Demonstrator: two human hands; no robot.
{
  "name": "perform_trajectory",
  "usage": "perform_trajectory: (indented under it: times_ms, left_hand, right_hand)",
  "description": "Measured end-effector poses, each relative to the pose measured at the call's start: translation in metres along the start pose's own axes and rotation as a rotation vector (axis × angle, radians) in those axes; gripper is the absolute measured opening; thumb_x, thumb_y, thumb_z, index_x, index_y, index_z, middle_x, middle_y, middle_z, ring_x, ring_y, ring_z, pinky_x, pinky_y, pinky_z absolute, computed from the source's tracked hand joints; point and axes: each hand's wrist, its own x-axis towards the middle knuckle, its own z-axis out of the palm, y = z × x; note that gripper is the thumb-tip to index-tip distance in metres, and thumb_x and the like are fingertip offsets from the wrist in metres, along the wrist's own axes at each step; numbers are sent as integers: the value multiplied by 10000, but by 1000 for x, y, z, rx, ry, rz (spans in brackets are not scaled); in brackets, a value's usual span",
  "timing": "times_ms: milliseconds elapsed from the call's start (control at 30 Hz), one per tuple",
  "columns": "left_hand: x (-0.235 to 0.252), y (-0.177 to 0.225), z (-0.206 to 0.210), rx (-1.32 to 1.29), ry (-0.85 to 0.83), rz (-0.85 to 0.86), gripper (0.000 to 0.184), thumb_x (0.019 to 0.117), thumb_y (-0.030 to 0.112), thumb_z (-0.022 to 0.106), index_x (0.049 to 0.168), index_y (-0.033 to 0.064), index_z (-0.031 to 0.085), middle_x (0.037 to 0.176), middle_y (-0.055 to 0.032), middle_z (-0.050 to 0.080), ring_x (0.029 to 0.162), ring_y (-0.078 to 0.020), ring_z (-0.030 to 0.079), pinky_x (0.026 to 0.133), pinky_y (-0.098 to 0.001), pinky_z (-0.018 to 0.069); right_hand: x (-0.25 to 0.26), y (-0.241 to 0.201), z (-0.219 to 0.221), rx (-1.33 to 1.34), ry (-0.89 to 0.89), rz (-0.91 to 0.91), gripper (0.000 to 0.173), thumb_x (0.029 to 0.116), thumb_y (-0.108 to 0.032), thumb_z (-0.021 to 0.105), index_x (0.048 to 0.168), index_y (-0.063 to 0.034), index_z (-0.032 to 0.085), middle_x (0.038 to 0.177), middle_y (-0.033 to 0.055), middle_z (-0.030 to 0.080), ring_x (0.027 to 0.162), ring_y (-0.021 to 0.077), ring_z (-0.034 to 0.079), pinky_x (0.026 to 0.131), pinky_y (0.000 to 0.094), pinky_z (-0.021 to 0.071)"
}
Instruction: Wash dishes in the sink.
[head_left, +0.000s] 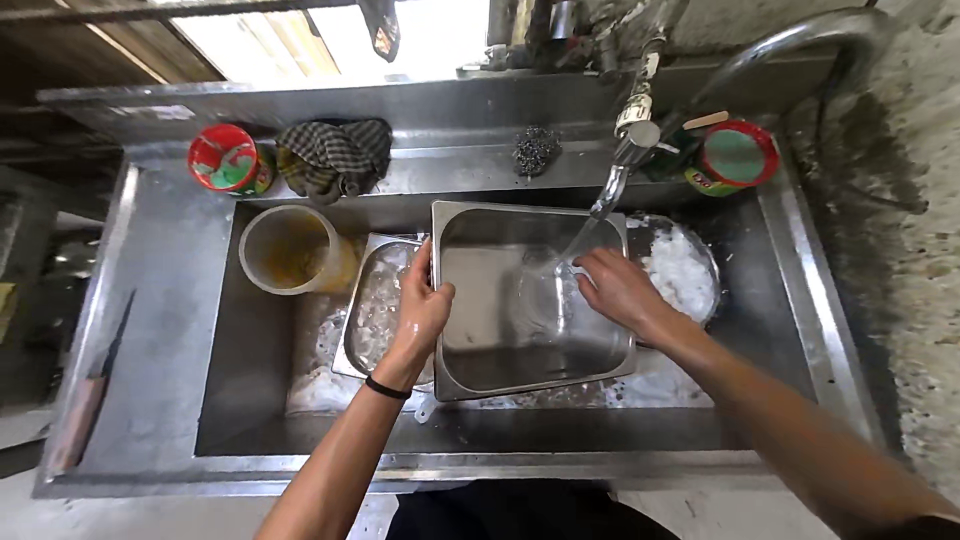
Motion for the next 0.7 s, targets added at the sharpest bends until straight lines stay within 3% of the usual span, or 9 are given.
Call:
perform_trajectory:
  times_ms: [133,200,267,333,433,500,567,633,700]
  left_hand:
    - [-1,8,-2,84,4,59,782,897,-123,529,1606,129,318,1446,-116,576,1193,-176,644,944,-352,571]
    - [-8,14,-1,182,21,148,779,875,-105,540,1596,115,343,1431,-111,589,1182,-166,647,933,-356,572]
    - [-19,18,0,318,16,295,794,867,-78,557,1605,117,341,1561,-73,487,1367,-175,537,1070,-384,513]
    - [-30,17,4,458,-2,485,807,850,-64,563,1608,89,330,1645,-43,377,1488,-228,400,1162,-417,440]
    - [-31,13,7,557,-8,654,752,843,-37,580,1569,43,401,1641,-40,387,1541,-291,298,1237,-491,320]
    - [-32,10,4,585,-19,671,730,852,-23,592,1559,39,420,1631,-43,405,1543,-295,292,1244,-501,297]
    - [-34,11,-1,592,-13,646,738,845,-29,590,1559,38,415,1630,-26,408,1539,-261,307,1252,-479,289]
    - [-34,14,-5,564,-7,640,765,843,-37,590,1576,31,380,1632,-30,404,1533,-248,319,1248,-448,311]
    - [-38,15,-8,569,-14,637,776,844,-47,584,1583,26,362,1640,-41,389,1530,-254,326,1225,-420,360]
  right_hand:
    - [37,6,30,34,-384,60,284,1023,-166,571,1243,-26,683,1209,213,683,1164,395,653,999,583,513]
    - [48,7,54,18,-410,63,296,1024,-151,576,1268,-15,675,1296,228,653,1239,416,612,1059,589,474]
    - [47,-5,87,10,-320,78,310,1010,-142,596,1275,5,665,1375,239,600,1310,415,560,1102,560,457]
    - [37,-41,119,170,-285,284,354,1011,-197,611,1299,5,650,1377,237,603,1287,407,580,1077,564,483]
    - [42,-104,146,558,-318,639,421,1059,-291,546,1374,-15,591,1346,257,620,1246,425,606,1044,603,479]
    - [34,-139,134,754,-296,488,412,1087,-244,487,1412,-1,554,1382,242,600,1289,369,587,1102,538,455]
    - [9,-162,106,806,-293,147,389,1074,-212,504,1389,-1,588,1431,208,577,1361,316,531,1170,487,397]
    - [-7,-143,97,713,-439,-46,466,1110,-316,396,1497,-95,529,1565,108,485,1477,233,412,1246,437,290]
    - [-18,-100,103,448,-617,-21,540,1123,-408,300,1584,-149,414,1638,82,396,1525,261,344,1262,491,234]
